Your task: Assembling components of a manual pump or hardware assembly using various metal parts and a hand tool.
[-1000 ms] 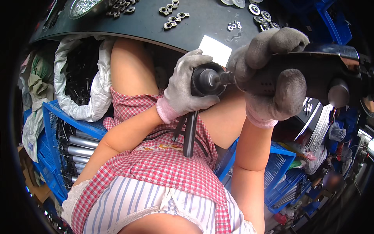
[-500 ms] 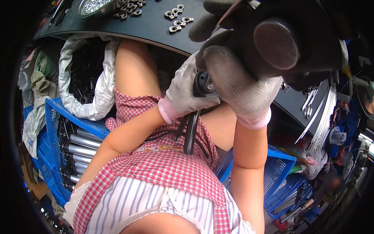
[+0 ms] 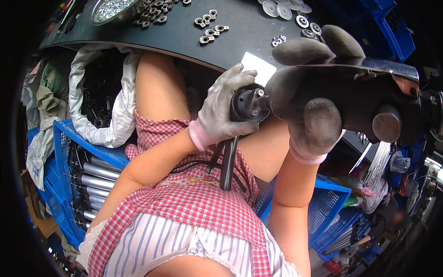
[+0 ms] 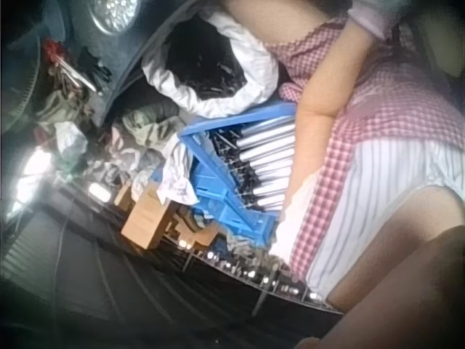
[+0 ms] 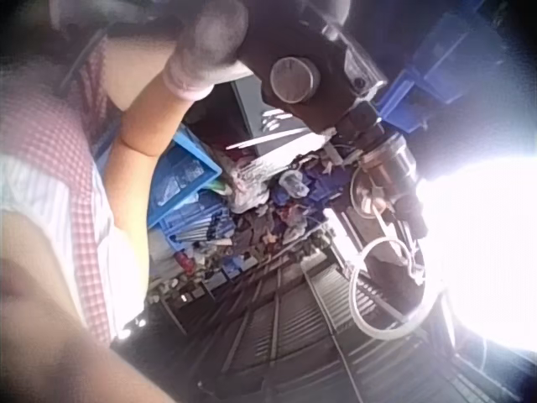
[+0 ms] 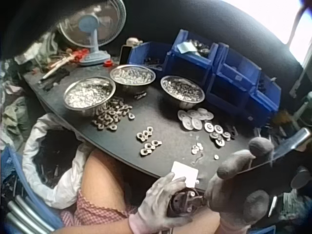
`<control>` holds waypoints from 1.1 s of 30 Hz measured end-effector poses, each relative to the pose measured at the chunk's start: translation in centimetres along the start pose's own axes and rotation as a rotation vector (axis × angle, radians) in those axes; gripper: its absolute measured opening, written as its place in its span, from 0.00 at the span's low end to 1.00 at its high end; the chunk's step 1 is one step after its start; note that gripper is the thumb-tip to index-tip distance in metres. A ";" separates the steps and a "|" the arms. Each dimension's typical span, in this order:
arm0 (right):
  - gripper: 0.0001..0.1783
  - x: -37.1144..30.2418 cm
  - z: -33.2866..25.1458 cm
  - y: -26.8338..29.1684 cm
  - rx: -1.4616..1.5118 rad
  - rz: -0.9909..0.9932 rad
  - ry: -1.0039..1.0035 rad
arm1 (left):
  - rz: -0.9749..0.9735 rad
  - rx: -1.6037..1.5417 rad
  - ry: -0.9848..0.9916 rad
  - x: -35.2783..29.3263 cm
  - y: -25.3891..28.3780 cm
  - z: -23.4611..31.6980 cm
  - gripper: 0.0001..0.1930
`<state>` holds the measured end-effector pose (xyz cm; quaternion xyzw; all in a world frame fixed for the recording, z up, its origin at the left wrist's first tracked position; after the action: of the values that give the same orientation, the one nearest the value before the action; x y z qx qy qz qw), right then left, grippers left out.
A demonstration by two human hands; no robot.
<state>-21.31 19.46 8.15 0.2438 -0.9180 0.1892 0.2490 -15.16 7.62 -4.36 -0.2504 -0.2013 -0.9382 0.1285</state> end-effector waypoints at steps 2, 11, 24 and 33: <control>0.40 0.0 0.1 0.2 0.020 0.003 0.028 | -0.006 0.019 -0.003 0.0 0.0 0.0 0.45; 0.38 0.5 -0.1 0.2 -0.111 -0.006 -0.056 | -0.061 0.076 0.030 -0.8 1.3 0.9 0.53; 0.37 0.3 0.1 0.7 -0.039 0.097 -0.034 | -0.239 -0.951 0.927 -6.9 -2.8 0.6 0.47; 0.29 0.4 0.0 -0.4 -0.087 0.162 0.100 | 0.090 -0.161 0.423 -4.7 1.0 1.3 0.64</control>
<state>-21.40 18.93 8.45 0.1481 -0.9285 0.1805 0.2886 -10.34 7.92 -5.45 -0.0661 -0.0829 -0.9762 0.1890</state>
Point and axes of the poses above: each hand's wrist, its own x-axis towards the middle knuckle, its own y-axis out of the back of the hand, z = x × y, the point moved 2 cm from there along x, towards the middle knuckle, and after that the axes turned 5 degrees about z, right-handed, at the moved point
